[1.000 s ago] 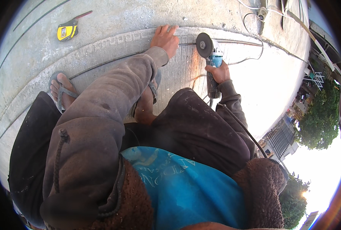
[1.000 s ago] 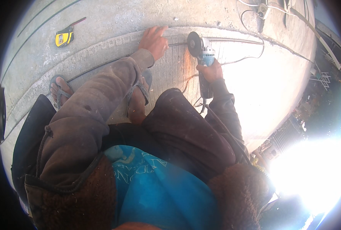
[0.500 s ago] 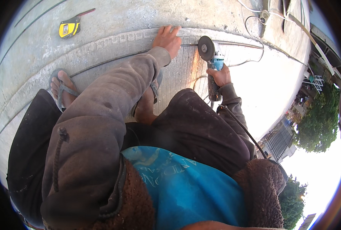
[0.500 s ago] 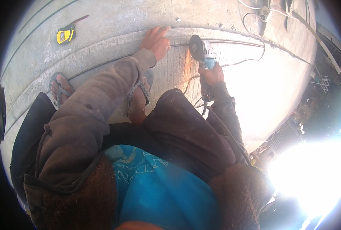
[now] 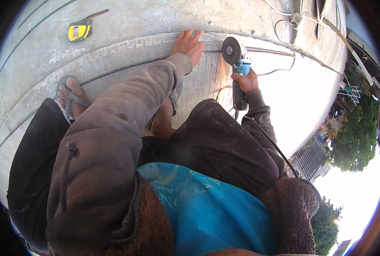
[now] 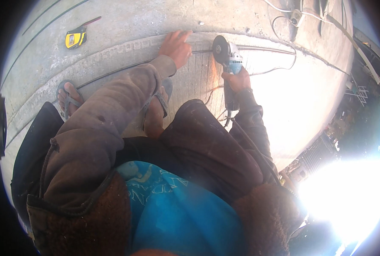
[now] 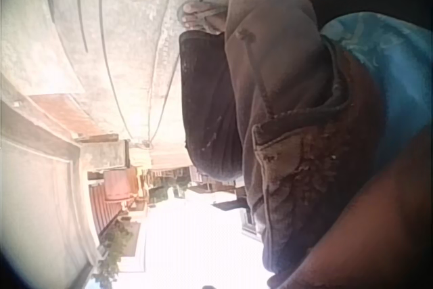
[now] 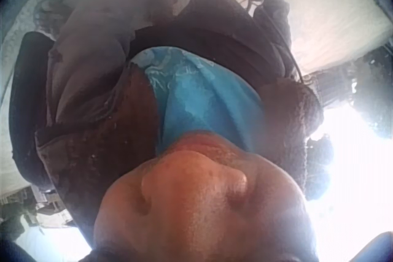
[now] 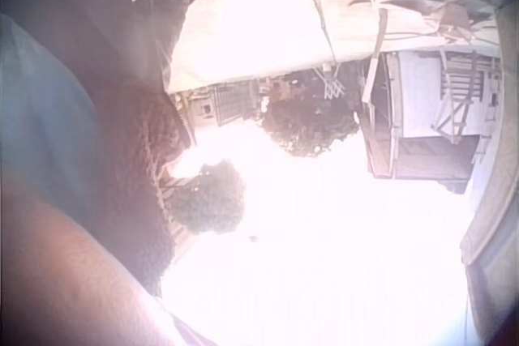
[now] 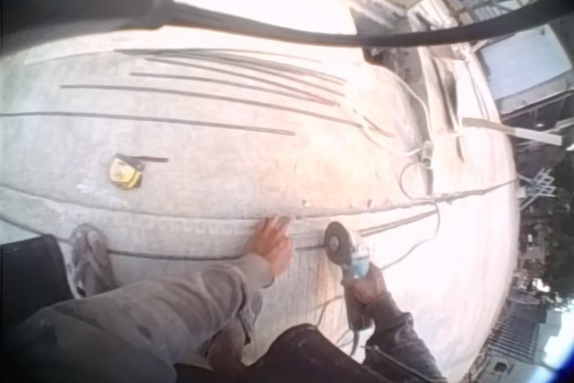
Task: The person measures and cuts several metal rods on a concrete floor using a tape measure and an angle grinder. They repeatedly measure lengths, position the rods, and cut them, producing sparks during each cut.
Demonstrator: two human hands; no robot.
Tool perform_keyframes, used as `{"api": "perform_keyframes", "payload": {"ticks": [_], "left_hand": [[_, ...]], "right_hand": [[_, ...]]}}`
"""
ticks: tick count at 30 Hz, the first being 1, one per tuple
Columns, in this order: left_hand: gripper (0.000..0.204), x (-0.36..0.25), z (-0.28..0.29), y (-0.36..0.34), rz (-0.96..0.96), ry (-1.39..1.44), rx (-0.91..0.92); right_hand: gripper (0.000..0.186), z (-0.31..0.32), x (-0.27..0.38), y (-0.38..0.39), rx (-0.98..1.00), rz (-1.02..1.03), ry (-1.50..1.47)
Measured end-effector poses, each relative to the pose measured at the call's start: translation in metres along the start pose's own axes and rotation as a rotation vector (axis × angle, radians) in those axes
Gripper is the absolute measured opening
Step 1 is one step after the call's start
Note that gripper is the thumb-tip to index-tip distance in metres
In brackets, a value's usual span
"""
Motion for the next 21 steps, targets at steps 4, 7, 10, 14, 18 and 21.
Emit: {"api": "perform_keyframes", "payload": {"ticks": [4, 7, 10, 14, 18, 21], "left_hand": [[0.011, 0.0, -0.002, 0.001, 0.008, -0.01, 0.003], [0.011, 0.0, -0.001, 0.0, 0.015, 0.009, -0.001], [0.011, 0.001, -0.001, 0.0, 0.014, 0.002, 0.008], [0.011, 0.001, -0.001, 0.0, 0.006, -0.012, 0.007], [0.011, 0.001, -0.004, 0.0, -0.001, -0.015, -0.011], [0.012, 0.0, 0.0, 0.0, 0.006, -0.011, 0.003]], "right_hand": [[0.057, -0.001, -0.005, 0.002, 0.027, -0.019, 0.006], [0.059, -0.003, -0.017, 0.002, 0.03, -0.011, 0.028], [0.059, -0.003, -0.02, 0.002, 0.043, -0.011, 0.04], [0.059, -0.001, -0.014, 0.009, 0.044, -0.029, 0.042], [0.057, -0.002, -0.014, 0.005, 0.033, -0.037, 0.015], [0.056, 0.0, -0.001, 0.006, 0.025, -0.008, -0.009]]}}
Point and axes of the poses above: each hand's wrist, its own y-axis away from the middle knuckle, its own z-axis out of the back of the hand, x = y × z, the point moved 1 cm from there along -y, towards the middle knuckle, and after that the axes turned 2 degrees about -x, right-handed, at the moved point
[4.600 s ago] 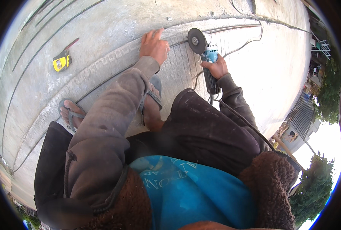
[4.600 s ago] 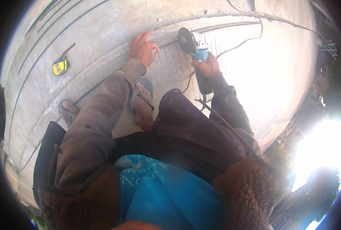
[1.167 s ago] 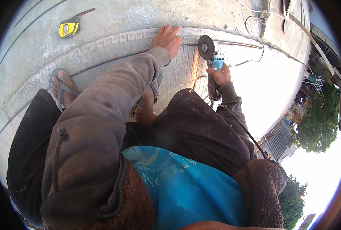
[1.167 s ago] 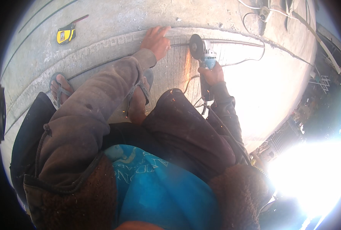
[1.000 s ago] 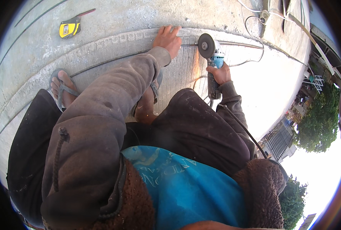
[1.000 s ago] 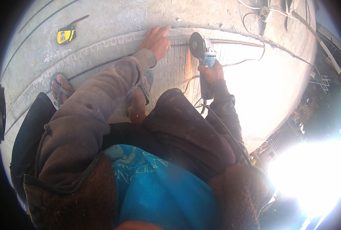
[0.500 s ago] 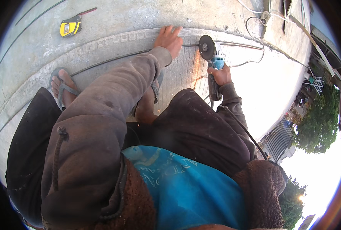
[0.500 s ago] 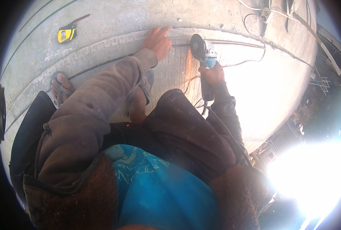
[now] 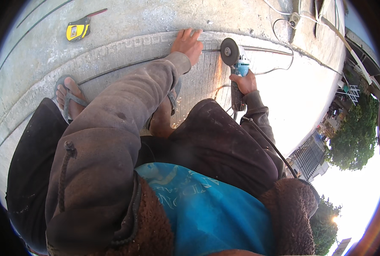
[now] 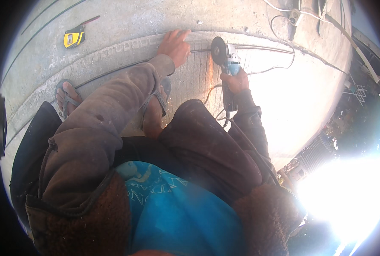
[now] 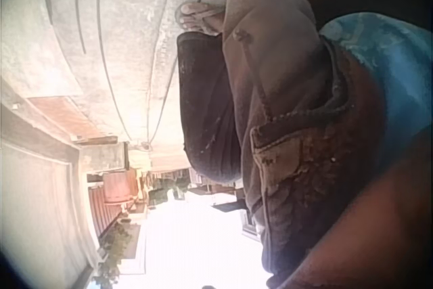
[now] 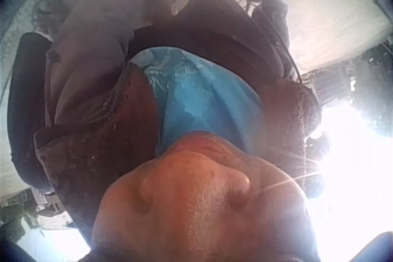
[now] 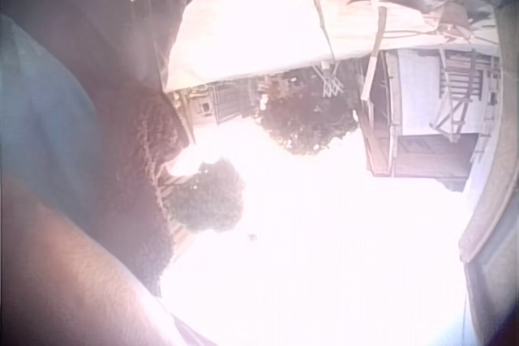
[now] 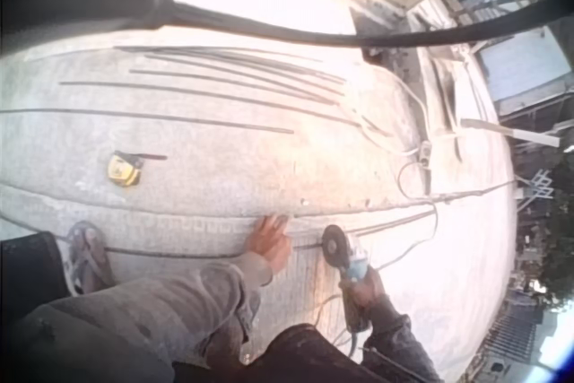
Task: The person measures and cuts several metal rods on a concrete floor using a tape measure and an angle grinder. They repeatedly measure lengths, position the rods, and cut them, producing sparks during each cut.
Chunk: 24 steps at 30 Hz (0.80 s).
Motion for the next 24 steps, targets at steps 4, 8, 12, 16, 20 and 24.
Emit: {"api": "perform_keyframes", "payload": {"ticks": [4, 8, 12, 16, 20, 24], "left_hand": [[0.011, 0.0, -0.001, 0.0, 0.0, -0.005, 0.002], [0.011, 0.0, -0.001, 0.0, 0.0, -0.003, -0.001], [0.011, 0.0, -0.003, 0.0, -0.002, -0.015, -0.001], [0.012, -0.001, 0.001, 0.0, 0.0, -0.009, 0.009], [0.012, -0.001, 0.002, 0.0, 0.006, 0.01, -0.008], [0.013, -0.002, 0.002, 0.0, 0.012, 0.023, -0.009]], "right_hand": [[0.055, -0.001, -0.001, -0.009, -0.001, 0.018, -0.031], [0.056, 0.0, 0.001, -0.008, 0.0, 0.005, 0.018], [0.058, 0.002, 0.004, -0.003, -0.003, -0.025, 0.065], [0.058, 0.001, -0.004, -0.006, 0.005, -0.019, 0.078], [0.059, 0.002, 0.002, -0.004, 0.008, -0.016, 0.052], [0.059, 0.002, -0.001, -0.01, 0.007, 0.007, 0.055]]}}
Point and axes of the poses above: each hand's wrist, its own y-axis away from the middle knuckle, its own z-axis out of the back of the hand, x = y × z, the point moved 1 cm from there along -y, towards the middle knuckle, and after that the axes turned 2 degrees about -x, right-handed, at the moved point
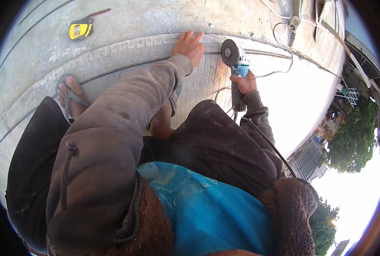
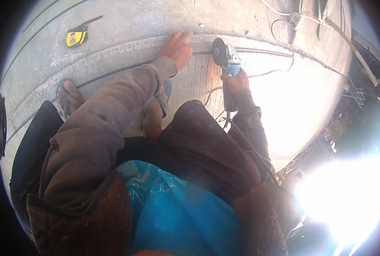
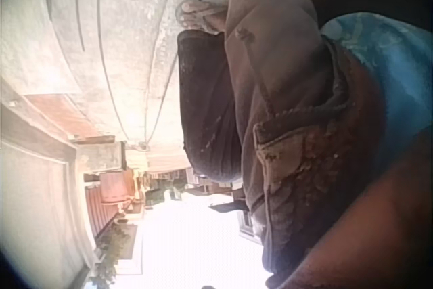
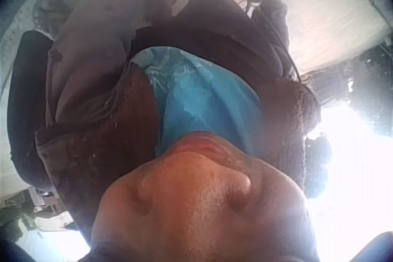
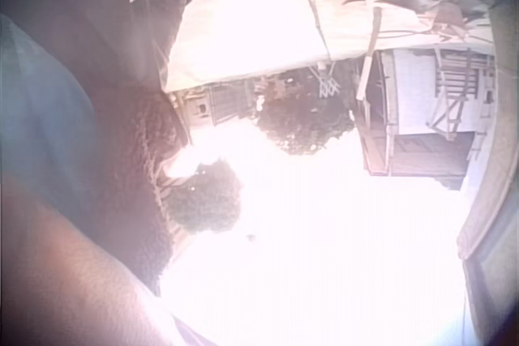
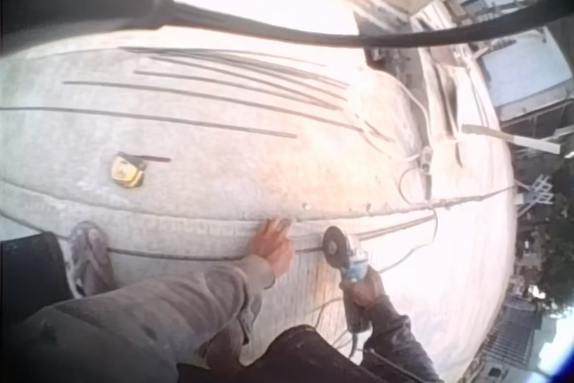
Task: The person measures and cuts several metal rods on a concrete floor using a tape measure and an angle grinder. They repeatedly measure lengths, position the rods, and cut them, producing sparks during each cut.
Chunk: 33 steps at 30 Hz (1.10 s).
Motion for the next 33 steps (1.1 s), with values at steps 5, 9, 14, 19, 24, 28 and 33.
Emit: {"api": "perform_keyframes", "payload": {"ticks": [5, 9, 14, 19, 24, 28, 33], "left_hand": [[0.013, 0.0, 0.0, 0.0, 0.002, -0.011, 0.004], [0.013, 0.001, -0.001, 0.0, -0.005, -0.005, -0.02], [0.013, 0.001, -0.004, 0.001, -0.011, -0.033, -0.019], [0.014, 0.001, -0.003, 0.0, -0.004, -0.02, 0.002], [0.014, 0.001, -0.003, 0.0, -0.006, -0.028, -0.001], [0.013, 0.002, -0.006, 0.0, -0.005, -0.023, -0.005], [0.013, 0.001, -0.004, 0.0, -0.002, -0.002, -0.008]], "right_hand": [[0.058, 0.001, 0.006, 0.0, -0.024, 0.0, 0.021], [0.059, 0.0, 0.003, 0.002, -0.014, -0.001, 0.018], [0.058, 0.001, 0.006, 0.012, -0.032, -0.023, 0.045], [0.057, -0.002, 0.0, 0.008, -0.038, 0.01, 0.002], [0.056, -0.003, 0.0, 0.004, -0.026, 0.001, -0.006], [0.055, -0.003, -0.001, 0.002, -0.021, 0.014, -0.006], [0.054, -0.003, 0.0, 0.003, -0.014, -0.001, -0.004]]}}
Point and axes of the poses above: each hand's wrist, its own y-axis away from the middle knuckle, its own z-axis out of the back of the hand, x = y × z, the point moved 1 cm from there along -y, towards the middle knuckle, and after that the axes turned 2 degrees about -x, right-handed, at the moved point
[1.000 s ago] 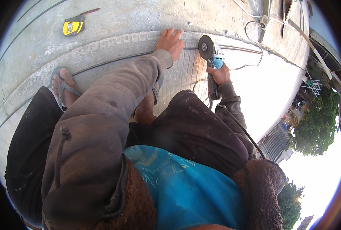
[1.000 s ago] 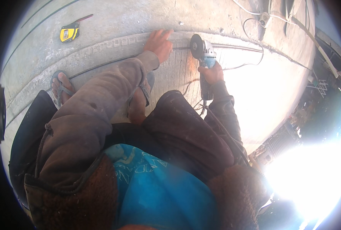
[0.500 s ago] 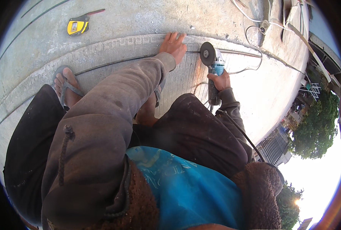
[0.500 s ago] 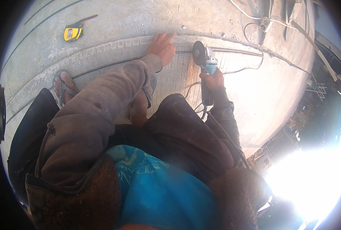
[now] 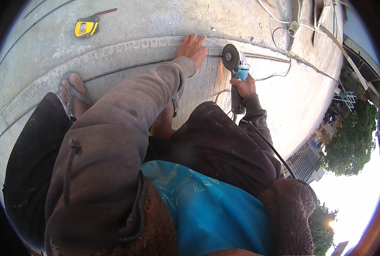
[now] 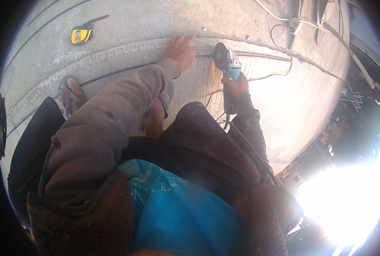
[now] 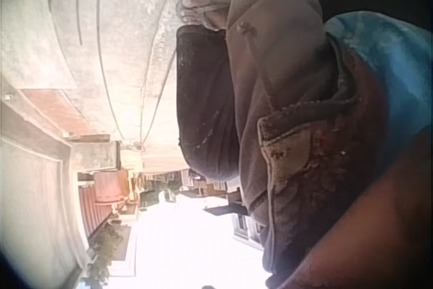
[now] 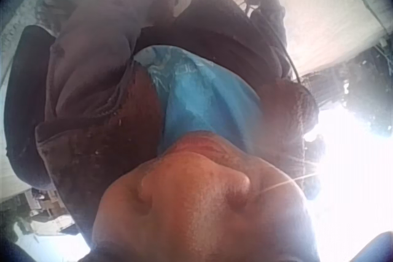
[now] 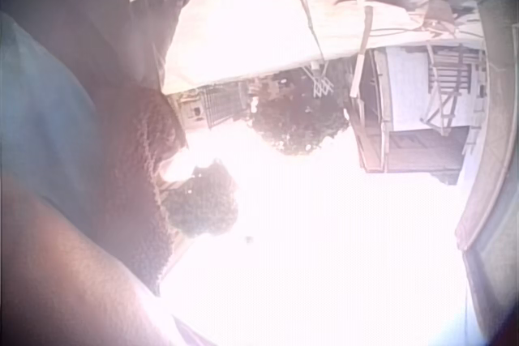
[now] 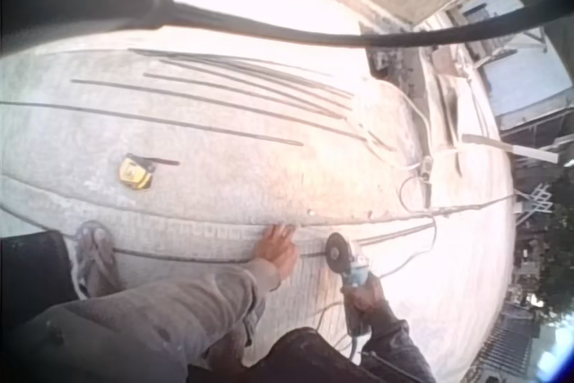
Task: The person measures and cuts several metal rods on a concrete floor using a tape measure and an angle grinder. They repeatedly measure lengths, position the rods, and cut them, producing sparks during each cut.
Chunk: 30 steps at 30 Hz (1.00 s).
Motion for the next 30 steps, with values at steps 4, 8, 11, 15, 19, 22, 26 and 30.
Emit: {"api": "perform_keyframes", "payload": {"ticks": [4, 8, 11, 15, 19, 22, 26, 30], "left_hand": [[0.014, 0.0, 0.001, 0.001, 0.005, -0.007, 0.006], [0.015, -0.001, 0.003, 0.002, 0.006, 0.007, 0.01], [0.014, 0.0, 0.004, 0.002, 0.006, 0.009, 0.037], [0.015, -0.001, 0.006, 0.003, 0.019, -0.004, 0.077], [0.015, 0.009, 0.008, -0.003, 0.02, 0.071, 0.046], [0.015, 0.004, 0.017, -0.018, 0.007, 0.132, -0.008], [0.014, -0.027, 0.012, -0.063, -0.126, 0.079, 0.019], [0.015, -0.067, -0.02, -0.096, -0.277, 0.018, 0.16]], "right_hand": [[0.054, 0.002, 0.005, 0.007, -0.012, -0.004, 0.023], [0.055, -0.001, -0.003, 0.006, -0.008, -0.007, 0.042], [0.051, -0.002, -0.007, 0.012, -0.03, 0.018, 0.012], [0.034, 0.005, -0.025, 0.03, 0.06, -0.131, -0.538], [0.024, 0.017, -0.05, 0.038, -0.092, -0.118, -0.719], [0.024, 0.024, -0.059, 0.054, -0.15, -0.216, -0.853], [0.025, 0.011, -0.099, 0.063, -0.286, -0.34, -1.087], [0.027, -0.004, -0.135, 0.067, -0.384, -0.448, -1.234]]}}
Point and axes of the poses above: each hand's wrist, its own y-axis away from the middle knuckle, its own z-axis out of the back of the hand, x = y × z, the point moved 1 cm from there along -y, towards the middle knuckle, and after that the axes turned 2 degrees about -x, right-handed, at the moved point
